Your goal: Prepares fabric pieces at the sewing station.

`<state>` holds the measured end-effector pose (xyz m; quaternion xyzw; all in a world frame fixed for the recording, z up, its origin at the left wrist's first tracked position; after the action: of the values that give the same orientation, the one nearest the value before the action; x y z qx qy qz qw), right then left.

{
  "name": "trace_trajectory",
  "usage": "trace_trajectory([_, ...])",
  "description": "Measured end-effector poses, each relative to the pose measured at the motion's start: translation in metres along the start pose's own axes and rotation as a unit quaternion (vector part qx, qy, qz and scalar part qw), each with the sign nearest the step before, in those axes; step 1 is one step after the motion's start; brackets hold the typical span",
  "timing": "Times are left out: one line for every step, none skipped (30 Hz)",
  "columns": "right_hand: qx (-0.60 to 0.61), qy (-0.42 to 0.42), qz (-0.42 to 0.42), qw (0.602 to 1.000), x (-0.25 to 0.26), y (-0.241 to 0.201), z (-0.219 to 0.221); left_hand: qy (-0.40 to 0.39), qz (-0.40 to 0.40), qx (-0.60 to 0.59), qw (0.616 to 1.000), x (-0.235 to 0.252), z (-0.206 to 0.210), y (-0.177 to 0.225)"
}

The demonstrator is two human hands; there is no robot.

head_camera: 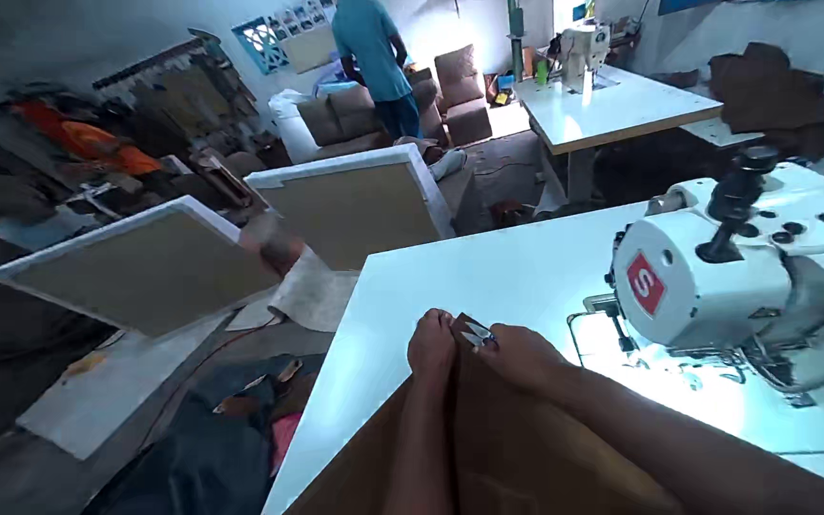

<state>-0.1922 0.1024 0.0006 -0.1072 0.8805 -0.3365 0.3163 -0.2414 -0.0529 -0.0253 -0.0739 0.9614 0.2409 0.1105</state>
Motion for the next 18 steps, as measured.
trace_trajectory([-0.001, 0.002, 0.005, 1.0, 0.011, -0.002, -0.003, -0.004, -0.005, -0.004, 1.0, 0.002, 0.0, -0.001])
trace_trajectory([-0.002, 0.002, 0.008, 1.0, 0.02, -0.004, -0.004, -0.006, -0.009, -0.006, 1.0, 0.004, 0.0, -0.001])
trace_trajectory([-0.006, -0.001, 0.01, 1.0, 0.028, -0.005, -0.006, -0.011, -0.011, -0.004, 1.0, 0.005, 0.0, -0.001])
trace_trajectory([-0.011, -0.007, 0.015, 1.0, 0.034, -0.007, -0.008, -0.015, -0.015, -0.002, 1.0, 0.005, 0.0, 0.0])
trace_trajectory([-0.018, -0.013, 0.018, 1.0, 0.04, -0.007, -0.009, -0.016, -0.019, -0.003, 1.0, 0.006, 0.0, 0.001])
trace_trajectory([-0.023, -0.024, 0.022, 0.999, 0.045, -0.008, -0.01, -0.016, -0.02, -0.003, 1.0, 0.006, 0.0, 0.001])
trace_trajectory([-0.023, -0.026, 0.02, 0.999, 0.048, -0.008, -0.011, -0.018, -0.017, -0.005, 1.0, 0.006, 0.0, 0.001])
trace_trajectory([-0.018, -0.023, 0.016, 0.999, 0.05, -0.007, -0.011, -0.021, -0.013, -0.006, 1.0, 0.006, 0.0, 0.0])
trace_trajectory([-0.012, -0.023, 0.018, 0.999, 0.051, -0.007, -0.011, -0.024, -0.007, -0.007, 1.0, 0.006, 0.001, 0.0])
trace_trajectory([-0.006, -0.021, 0.021, 1.0, 0.052, -0.007, -0.011, -0.025, 0.002, -0.009, 1.0, 0.004, 0.001, 0.0])
trace_trajectory([-0.005, -0.023, 0.027, 0.999, 0.053, -0.007, -0.011, -0.027, 0.006, -0.011, 1.0, 0.002, 0.0, 0.0])
trace_trajectory([-0.006, -0.022, 0.032, 0.999, 0.052, -0.007, -0.01, -0.028, 0.006, -0.014, 1.0, 0.001, 0.0, 0.001])
trace_trajectory([-0.009, -0.02, 0.036, 0.999, 0.052, -0.007, -0.01, -0.027, 0.008, -0.014, 1.0, 0.001, 0.0, 0.003])
trace_trajectory([-0.012, -0.018, 0.039, 0.999, 0.051, -0.008, -0.009, -0.027, 0.01, -0.016, 0.999, 0.002, 0.0, 0.003])
trace_trajectory([-0.012, -0.012, 0.036, 0.999, 0.05, -0.007, -0.008, -0.026, 0.009, -0.021, 0.999, 0.004, 0.0, 0.003])
trace_trajectory([-0.013, -0.008, 0.036, 0.999, 0.05, -0.007, -0.008, -0.025, 0.01, -0.039, 0.999, 0.006, -0.001, 0.002])
trace_trajectory([-0.012, -0.01, 0.04, 0.999, 0.051, -0.007, -0.009, -0.018, 0.014, -0.064, 0.998, 0.009, -0.001, 0.0])
trace_trajectory([-0.01, -0.012, 0.042, 0.999, 0.051, -0.007, -0.01, -0.007, 0.019, -0.086, 0.996, 0.01, -0.002, -0.002])
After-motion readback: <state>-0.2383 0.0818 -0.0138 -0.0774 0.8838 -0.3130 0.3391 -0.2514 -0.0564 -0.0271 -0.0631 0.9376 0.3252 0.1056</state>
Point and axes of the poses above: each hand's wrist, its own x-axis towards the middle knuckle, its own z-axis out of the palm, y = z × x, the point moved 3 cm from there along x, towards the middle knuckle, and after that the axes turned 12 degrees about -y, right-handed, at the moved point
